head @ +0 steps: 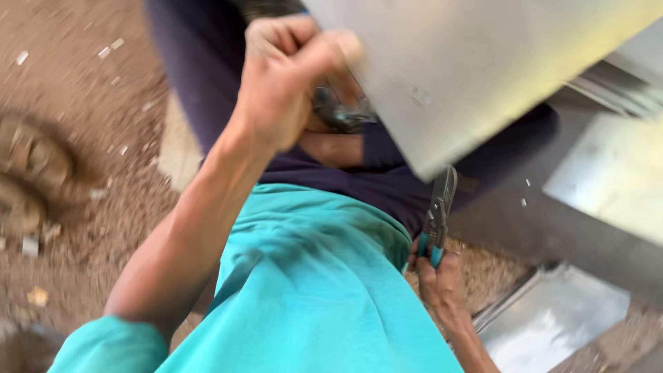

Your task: The person sits on the ground and uses tin snips to cut small rectangular pieces from the edges of stacked metal sheets. The person repeatedly positions the snips, cuts, and removes the small cutouts, then repositions the sheet to continue cutting along the edges.

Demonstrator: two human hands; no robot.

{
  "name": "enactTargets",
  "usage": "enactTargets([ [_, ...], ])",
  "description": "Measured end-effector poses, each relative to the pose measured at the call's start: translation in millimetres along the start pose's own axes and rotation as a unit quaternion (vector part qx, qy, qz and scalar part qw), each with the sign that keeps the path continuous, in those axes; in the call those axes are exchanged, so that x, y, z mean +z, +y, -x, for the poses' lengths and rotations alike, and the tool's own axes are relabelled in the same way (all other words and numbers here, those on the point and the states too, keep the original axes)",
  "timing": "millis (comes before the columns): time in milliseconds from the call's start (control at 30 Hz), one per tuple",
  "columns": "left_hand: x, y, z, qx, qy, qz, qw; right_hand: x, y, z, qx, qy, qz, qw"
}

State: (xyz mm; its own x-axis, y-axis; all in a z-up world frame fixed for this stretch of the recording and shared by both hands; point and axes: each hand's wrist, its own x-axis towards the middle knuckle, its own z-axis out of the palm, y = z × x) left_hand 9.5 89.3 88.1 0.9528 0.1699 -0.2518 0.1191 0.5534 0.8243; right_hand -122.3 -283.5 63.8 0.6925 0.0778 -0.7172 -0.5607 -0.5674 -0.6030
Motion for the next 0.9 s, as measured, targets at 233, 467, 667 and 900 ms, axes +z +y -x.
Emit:
enactTargets([
  [233,-39,-39,34,-0.015,0.147,0.000,0.989,1,-94,-38,-0.037,-0.194,0.177,0.964],
  [467,-33,-59,50,-0.041,0.117,0.082,0.989,42,-151,-59,-0.031,-0.277,0.126,0.952],
  [667,-36,-53,47,-0.027,0.091,0.058,0.994,40,-168,-66,-0.017,-0.277,0.166,0.946],
  [900,-40,-50,43,-0.039,0.081,0.063,0.994,35,-164,-73,0.010,-0.252,0.210,0.945],
])
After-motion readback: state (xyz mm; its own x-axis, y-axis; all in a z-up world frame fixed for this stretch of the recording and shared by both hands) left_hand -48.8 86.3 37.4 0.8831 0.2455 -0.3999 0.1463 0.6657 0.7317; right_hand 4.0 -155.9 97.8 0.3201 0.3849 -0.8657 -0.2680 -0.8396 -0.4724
